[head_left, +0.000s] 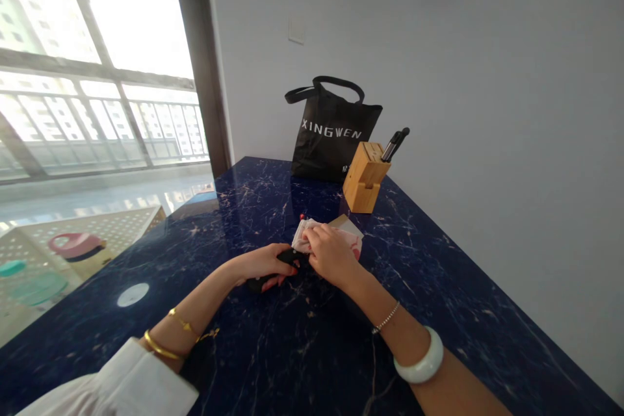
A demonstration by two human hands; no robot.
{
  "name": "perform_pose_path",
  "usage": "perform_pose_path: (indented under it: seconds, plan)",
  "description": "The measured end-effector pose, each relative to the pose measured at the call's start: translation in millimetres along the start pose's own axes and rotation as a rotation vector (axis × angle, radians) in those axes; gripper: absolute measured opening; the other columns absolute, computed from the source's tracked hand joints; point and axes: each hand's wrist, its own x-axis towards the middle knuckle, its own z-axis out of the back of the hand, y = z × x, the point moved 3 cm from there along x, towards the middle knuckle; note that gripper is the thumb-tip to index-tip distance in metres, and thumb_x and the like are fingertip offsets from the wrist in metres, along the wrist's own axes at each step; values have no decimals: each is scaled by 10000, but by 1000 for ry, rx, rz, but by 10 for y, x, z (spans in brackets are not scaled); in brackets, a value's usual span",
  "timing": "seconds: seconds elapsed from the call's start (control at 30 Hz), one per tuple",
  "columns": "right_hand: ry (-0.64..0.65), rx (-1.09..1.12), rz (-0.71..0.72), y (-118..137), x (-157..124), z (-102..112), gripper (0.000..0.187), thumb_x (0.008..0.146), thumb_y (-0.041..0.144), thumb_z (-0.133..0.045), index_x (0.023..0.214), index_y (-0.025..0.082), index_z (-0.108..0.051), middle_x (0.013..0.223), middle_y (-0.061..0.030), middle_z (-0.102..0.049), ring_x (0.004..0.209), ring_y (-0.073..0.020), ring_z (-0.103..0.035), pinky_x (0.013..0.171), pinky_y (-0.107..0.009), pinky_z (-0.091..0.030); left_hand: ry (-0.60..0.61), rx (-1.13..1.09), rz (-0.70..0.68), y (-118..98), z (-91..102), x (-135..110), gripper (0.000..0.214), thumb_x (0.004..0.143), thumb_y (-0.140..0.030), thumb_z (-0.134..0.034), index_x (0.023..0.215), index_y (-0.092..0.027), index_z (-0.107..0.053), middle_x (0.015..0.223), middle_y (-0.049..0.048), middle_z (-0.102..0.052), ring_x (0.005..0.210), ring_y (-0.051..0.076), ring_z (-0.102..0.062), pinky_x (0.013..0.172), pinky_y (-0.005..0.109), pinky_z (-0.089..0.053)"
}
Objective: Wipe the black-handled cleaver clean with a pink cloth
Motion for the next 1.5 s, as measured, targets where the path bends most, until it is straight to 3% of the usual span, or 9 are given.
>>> perform_pose_path:
  seconds: [0.23, 0.43, 0.73, 0.87, 0.97, 1.07, 1.27, 1.37, 1.5]
  plan:
    - [161, -40, 2, -1, -117, 98, 253, 680, 110, -478, 923, 147, -537, 931, -90, -572, 892, -202, -484, 773, -295, -351, 7, 7, -4, 22, 2, 7, 241, 690, -335, -568, 820, -185, -431, 469, -80, -499, 293, 55, -384, 265, 146, -301]
    - [236, -104, 9, 40, -186, 156, 250, 671, 108, -485, 907, 140, -561, 891, -97, -604, 880, -230, -524, 732, -310, -352, 13, 18, -18, 3, 3, -5, 280, 695, -326, -563, 909, -182, -455, 497, -80, -492, 301, 51, -385, 276, 147, -306]
    - [168, -130, -204, -533, -217, 48, 213, 719, 119, -440, 897, 187, -536, 926, -64, -595, 886, -206, -517, 707, -290, -320, 30, 8, -15, -35, 0, -40, 295, 705, -288, -559, 950, -185, -431, 496, -89, -472, 298, 42, -370, 270, 130, -299]
    - [65, -176, -248, -742, -215, 93, 308, 688, 76, -445, 967, 191, -508, 1051, -71, -557, 956, -210, -471, 750, -305, -295, 29, 2, -26, -30, 1, -40, 300, 701, -291, -567, 946, -187, -427, 524, -82, -489, 312, 43, -389, 274, 130, -311]
    - [-68, -121, -277, -834, -197, 187, 271, 678, 88, -454, 919, 202, -508, 1009, -43, -565, 915, -194, -476, 733, -295, -293, 52, 31, -32, -11, 0, -27, 300, 704, -307, -563, 950, -185, -442, 502, -78, -495, 300, 46, -378, 266, 131, -295]
    - [-133, 53, -288, -889, -181, 237, 216, 699, 152, -480, 902, 214, -517, 891, -11, -578, 828, -166, -497, 695, -263, -315, 51, 42, -27, 13, 10, -5, 312, 692, -324, -575, 943, -177, -463, 499, -68, -509, 299, 49, -381, 268, 137, -290]
    - [-123, 523, -271, -974, -187, 241, 265, 734, 278, -496, 982, 210, -560, 796, 2, -586, 703, -133, -528, 662, -242, -392, 3, -19, -56, 33, 35, 23, 344, 669, -346, -595, 940, -167, -482, 505, -62, -510, 330, 56, -391, 288, 149, -306]
    - [-331, 581, -351, -1127, -237, 312, 354, 725, 297, -492, 1061, 194, -528, 858, -25, -590, 753, -149, -538, 687, -260, -416, 4, -40, -67, 33, 37, 19, 341, 668, -337, -598, 938, -166, -479, 491, -65, -508, 331, 55, -382, 298, 153, -318]
    - [-615, 494, -582, -1524, -473, 401, 467, 723, 333, -467, 1158, 168, -431, 792, -33, -576, 701, -155, -538, 671, -273, -430, 17, -59, -61, 32, 40, 11, 327, 658, -338, -606, 905, -166, -478, 493, -63, -509, 334, 57, -390, 305, 157, -321]
